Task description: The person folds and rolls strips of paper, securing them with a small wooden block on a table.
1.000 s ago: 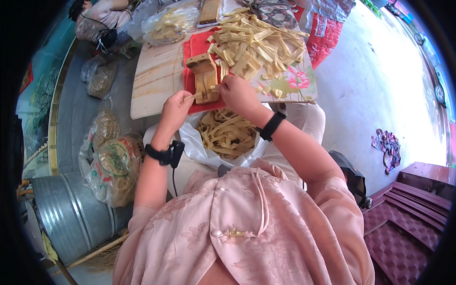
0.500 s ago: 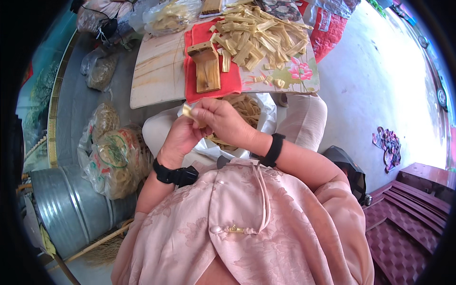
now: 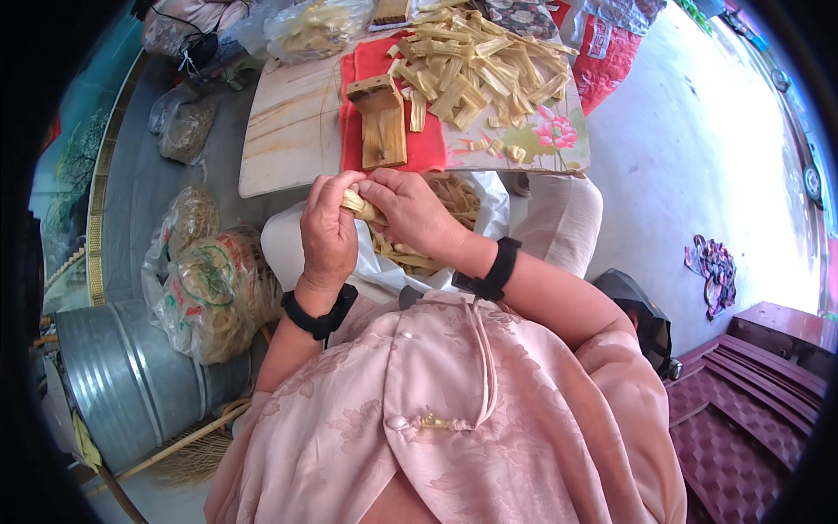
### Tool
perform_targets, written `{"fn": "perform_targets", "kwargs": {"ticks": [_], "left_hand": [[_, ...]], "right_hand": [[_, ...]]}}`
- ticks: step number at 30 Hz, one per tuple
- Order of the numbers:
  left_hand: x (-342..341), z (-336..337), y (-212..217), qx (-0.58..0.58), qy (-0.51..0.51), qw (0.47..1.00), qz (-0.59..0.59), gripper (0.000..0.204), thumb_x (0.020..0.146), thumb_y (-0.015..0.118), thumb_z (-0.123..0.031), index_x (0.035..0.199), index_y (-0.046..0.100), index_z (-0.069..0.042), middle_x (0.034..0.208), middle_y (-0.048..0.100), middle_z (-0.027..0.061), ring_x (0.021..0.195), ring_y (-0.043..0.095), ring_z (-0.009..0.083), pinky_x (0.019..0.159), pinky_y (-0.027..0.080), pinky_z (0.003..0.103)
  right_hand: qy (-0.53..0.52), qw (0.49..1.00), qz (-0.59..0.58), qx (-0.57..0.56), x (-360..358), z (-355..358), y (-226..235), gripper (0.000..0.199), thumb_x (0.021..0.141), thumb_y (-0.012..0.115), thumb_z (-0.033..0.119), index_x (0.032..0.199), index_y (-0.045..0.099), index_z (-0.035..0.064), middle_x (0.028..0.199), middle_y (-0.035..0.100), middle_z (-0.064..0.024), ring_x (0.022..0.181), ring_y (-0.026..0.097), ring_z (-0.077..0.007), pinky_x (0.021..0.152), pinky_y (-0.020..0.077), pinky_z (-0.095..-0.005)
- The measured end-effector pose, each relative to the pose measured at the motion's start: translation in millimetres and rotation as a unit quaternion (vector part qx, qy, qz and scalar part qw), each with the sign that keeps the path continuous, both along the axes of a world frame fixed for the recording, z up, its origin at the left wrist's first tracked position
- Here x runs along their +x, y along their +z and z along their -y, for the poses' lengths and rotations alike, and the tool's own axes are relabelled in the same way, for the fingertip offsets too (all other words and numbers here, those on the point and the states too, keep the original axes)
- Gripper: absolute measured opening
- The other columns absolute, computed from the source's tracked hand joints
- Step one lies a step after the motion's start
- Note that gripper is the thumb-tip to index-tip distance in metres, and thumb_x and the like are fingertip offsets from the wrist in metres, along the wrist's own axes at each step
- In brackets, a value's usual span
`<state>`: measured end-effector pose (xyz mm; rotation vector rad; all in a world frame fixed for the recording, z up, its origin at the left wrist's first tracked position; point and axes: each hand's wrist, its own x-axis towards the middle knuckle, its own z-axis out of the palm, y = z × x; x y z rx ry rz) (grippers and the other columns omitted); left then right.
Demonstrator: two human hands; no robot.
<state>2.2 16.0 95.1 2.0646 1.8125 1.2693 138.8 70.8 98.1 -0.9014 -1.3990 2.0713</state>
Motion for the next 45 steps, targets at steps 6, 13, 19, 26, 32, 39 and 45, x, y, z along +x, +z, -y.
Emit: {"fn": "perform_targets", "kwargs": {"ticks": [6, 13, 19, 26, 32, 39, 45], "left_hand": [[-5, -1, 8, -0.130, -0.045, 0.981, 0.139, 0.017, 0.083, 0.044, 0.000, 0.099, 0.052, -0.002, 0.087, 0.054, 0.0099, 0.082, 0.056, 0.0258, 0.074, 0.045, 0.033], [-10, -5, 5, -0.160, -0.127, 0.910, 0.360, 0.014, 0.091, 0.043, -0.004, 0.101, 0.053, -0.002, 0.092, 0.056, 0.0015, 0.083, 0.052, 0.0068, 0.077, 0.043, 0.022], [1, -1, 4, -0.152, -0.037, 0.897, 0.413, 0.008, 0.089, 0.053, -0.006, 0.093, 0.056, 0.000, 0.079, 0.060, 0.0026, 0.074, 0.056, 0.0060, 0.068, 0.046, 0.020], [-23, -11, 13, -0.043, -0.017, 0.962, 0.269, 0.006, 0.087, 0.055, -0.001, 0.092, 0.055, 0.001, 0.077, 0.063, 0.0056, 0.069, 0.060, 0.0093, 0.065, 0.048, 0.021], [-65, -9, 21, -0.005, 0.073, 0.964, 0.256, 0.021, 0.084, 0.060, -0.002, 0.104, 0.055, 0.000, 0.094, 0.062, 0.0094, 0.087, 0.059, 0.0135, 0.079, 0.047, 0.025], [2, -3, 25, -0.083, -0.100, 0.992, 0.003, 0.048, 0.069, 0.071, -0.009, 0.113, 0.053, -0.004, 0.112, 0.055, 0.0174, 0.099, 0.056, 0.0335, 0.080, 0.048, 0.038], [-1, 1, 16, -0.161, -0.082, 0.976, -0.123, 0.020, 0.080, 0.060, -0.008, 0.099, 0.054, -0.006, 0.085, 0.052, 0.0120, 0.079, 0.057, 0.0331, 0.064, 0.046, 0.041]], "right_hand": [[-0.022, 0.905, 0.038, 0.423, 16, -8, 5, 0.027, 0.087, 0.056, 0.025, 0.086, 0.055, -0.0017, 0.065, 0.058, -0.0093, 0.057, 0.057, -0.0148, 0.053, 0.0433, -0.0328], [0.052, 0.987, -0.087, 0.127, 19, -11, 16, 0.021, 0.089, 0.058, 0.019, 0.095, 0.065, 0.0009, 0.067, 0.059, -0.0007, 0.057, 0.051, -0.0056, 0.051, 0.0413, -0.0240], [0.003, 0.995, -0.059, 0.083, 16, -7, 14, 0.023, 0.092, 0.053, 0.020, 0.103, 0.061, 0.0017, 0.067, 0.055, 0.0023, 0.052, 0.044, -0.0025, 0.047, 0.0374, -0.0170], [-0.113, 0.993, -0.031, -0.018, 23, -23, 8, 0.032, 0.094, 0.045, 0.034, 0.093, 0.058, 0.0042, 0.059, 0.047, 0.0031, 0.046, 0.039, -0.0055, 0.041, 0.0305, -0.0213], [-0.148, 0.988, 0.006, 0.041, 51, -43, -8, 0.027, 0.093, 0.045, 0.029, 0.082, 0.056, 0.0065, 0.057, 0.043, 0.0024, 0.047, 0.036, -0.0047, 0.043, 0.0277, -0.0212], [-0.019, 0.975, 0.014, 0.220, 15, -17, -1, 0.017, 0.087, 0.058, 0.016, 0.086, 0.056, -0.0010, 0.070, 0.056, -0.0014, 0.067, 0.050, -0.0057, 0.059, 0.0439, -0.0245], [0.052, 0.983, 0.061, 0.166, 26, -16, -11, 0.021, 0.085, 0.061, 0.020, 0.082, 0.056, -0.0007, 0.064, 0.054, -0.0023, 0.059, 0.049, -0.0069, 0.053, 0.0422, -0.0260]]}}
